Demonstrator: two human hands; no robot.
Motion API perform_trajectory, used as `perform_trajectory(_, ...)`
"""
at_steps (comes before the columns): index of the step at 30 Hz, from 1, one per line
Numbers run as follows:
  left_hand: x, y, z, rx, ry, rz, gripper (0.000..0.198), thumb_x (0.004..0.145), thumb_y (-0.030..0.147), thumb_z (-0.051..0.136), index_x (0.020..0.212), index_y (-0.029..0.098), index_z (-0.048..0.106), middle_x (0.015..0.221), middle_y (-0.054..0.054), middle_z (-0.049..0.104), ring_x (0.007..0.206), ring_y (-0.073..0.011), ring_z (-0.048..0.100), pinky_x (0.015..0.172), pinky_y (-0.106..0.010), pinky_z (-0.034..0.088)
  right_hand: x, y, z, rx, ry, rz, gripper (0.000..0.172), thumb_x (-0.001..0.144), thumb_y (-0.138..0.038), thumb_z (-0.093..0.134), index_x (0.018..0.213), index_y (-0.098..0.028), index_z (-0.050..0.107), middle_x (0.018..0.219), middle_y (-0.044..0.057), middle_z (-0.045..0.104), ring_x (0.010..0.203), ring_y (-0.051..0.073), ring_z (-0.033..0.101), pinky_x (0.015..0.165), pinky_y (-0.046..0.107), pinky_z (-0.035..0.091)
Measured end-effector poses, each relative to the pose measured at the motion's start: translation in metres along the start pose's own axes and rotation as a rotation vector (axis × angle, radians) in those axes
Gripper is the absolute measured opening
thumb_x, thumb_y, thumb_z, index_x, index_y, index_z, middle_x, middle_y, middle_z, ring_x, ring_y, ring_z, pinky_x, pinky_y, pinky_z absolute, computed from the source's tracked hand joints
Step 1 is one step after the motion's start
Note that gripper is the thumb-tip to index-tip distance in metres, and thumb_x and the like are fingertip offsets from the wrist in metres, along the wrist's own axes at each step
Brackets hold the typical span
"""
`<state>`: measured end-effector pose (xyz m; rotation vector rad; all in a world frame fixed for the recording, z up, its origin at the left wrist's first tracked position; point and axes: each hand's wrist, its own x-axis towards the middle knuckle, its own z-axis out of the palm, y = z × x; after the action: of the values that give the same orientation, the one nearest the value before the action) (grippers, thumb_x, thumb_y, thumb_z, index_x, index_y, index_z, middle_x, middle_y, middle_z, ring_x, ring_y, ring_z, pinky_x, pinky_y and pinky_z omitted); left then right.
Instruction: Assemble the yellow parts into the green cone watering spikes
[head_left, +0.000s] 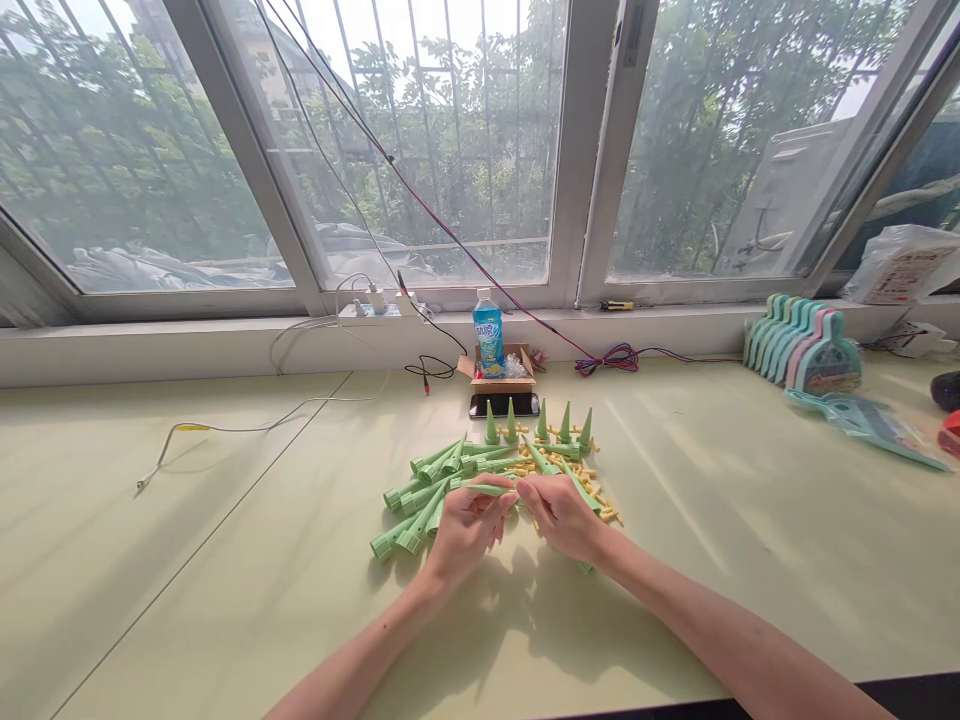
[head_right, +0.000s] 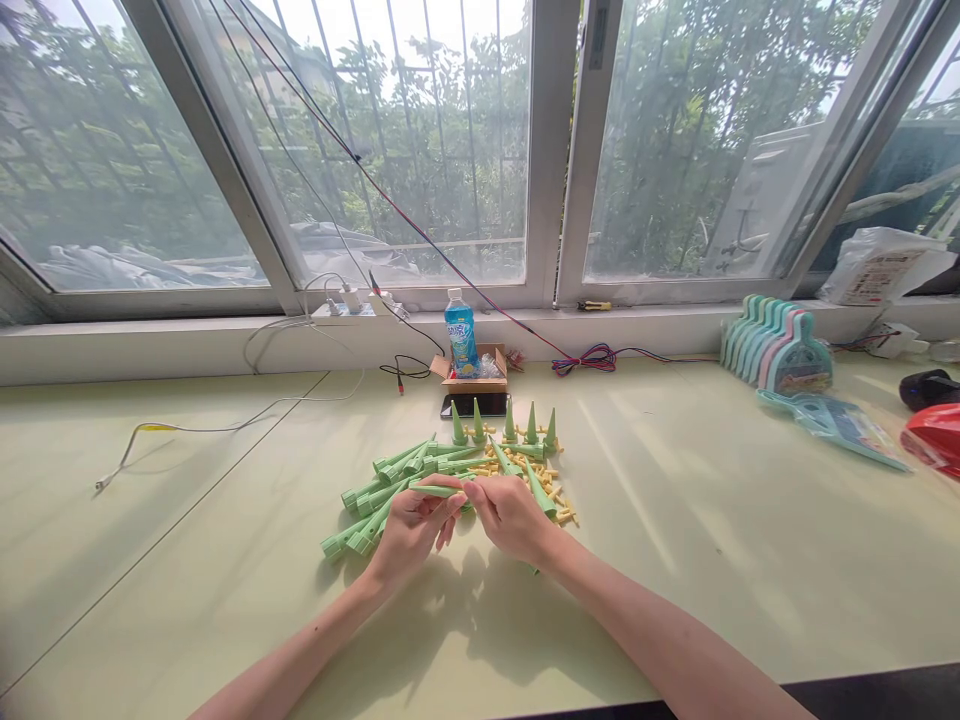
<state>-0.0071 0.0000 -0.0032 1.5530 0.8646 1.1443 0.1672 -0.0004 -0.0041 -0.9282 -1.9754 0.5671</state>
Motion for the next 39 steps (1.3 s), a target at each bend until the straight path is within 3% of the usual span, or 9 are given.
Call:
perform_trajectory(6, 0.001, 0.0002, 0.0, 0.014, -0.002, 0.025, 0.025, 0.087, 0.041, 0.067, 0.082, 0.016, 0.067, 0.049, 0.004, 0.049, 0.041, -0.0099, 0.048, 0.04, -0.022, 0.037, -0.0001, -0.0018, -0.0005, 0.013, -0.003, -0.009, 0.054, 0.106, -0.042, 0.023, 0.073, -0.017, 0.059, 0.057, -0.002, 0.049, 0.05, 0.01, 0.042, 0.053, 0.023, 0.035)
perform_trajectory(11, 0.0019, 0.0052, 0.0006, 0.019, -0.022, 0.018, 0.023, 0.087, 0.038, 0.068, 0.094, 0.016, 0.065, 0.052, 0.005, 0.051, 0.042, -0.0091, 0.047, 0.043, -0.022, 0.039, 0.0002, -0.0012, 0.0002, -0.017, 0.034, -0.028, 0.055, 0.106, -0.043, 0.025, 0.066, -0.018, 0.053, 0.054, -0.004, 0.043, 0.049, 0.009, 0.038, 0.052, 0.023, 0.032)
perform_trajectory(27, 0.0021, 0.0088, 0.0022, -0.01, -0.061, -0.004, 0.032, 0.088, 0.039, 0.065, 0.111, 0.018, 0.059, 0.081, -0.002, 0.061, 0.048, -0.0083, 0.052, 0.043, -0.022, 0.042, 0.0009, 0.0, 0.0011, -0.042, 0.07, 0.001, 0.05, 0.105, -0.044, 0.025, 0.064, -0.02, 0.041, 0.057, -0.004, 0.04, 0.051, 0.011, 0.036, 0.052, 0.025, 0.03)
perform_trajectory(39, 0.0017, 0.0065, 0.0022, 0.005, -0.042, -0.018, 0.031, 0.087, 0.042, 0.066, 0.105, 0.017, 0.06, 0.082, -0.003, 0.061, 0.05, -0.009, 0.052, 0.042, -0.022, 0.043, 0.0009, 0.0005, 0.0014, -0.068, 0.101, 0.002, 0.05, 0.105, -0.044, 0.026, 0.063, -0.02, 0.038, 0.056, -0.004, 0.04, 0.049, 0.01, 0.034, 0.05, 0.024, 0.029)
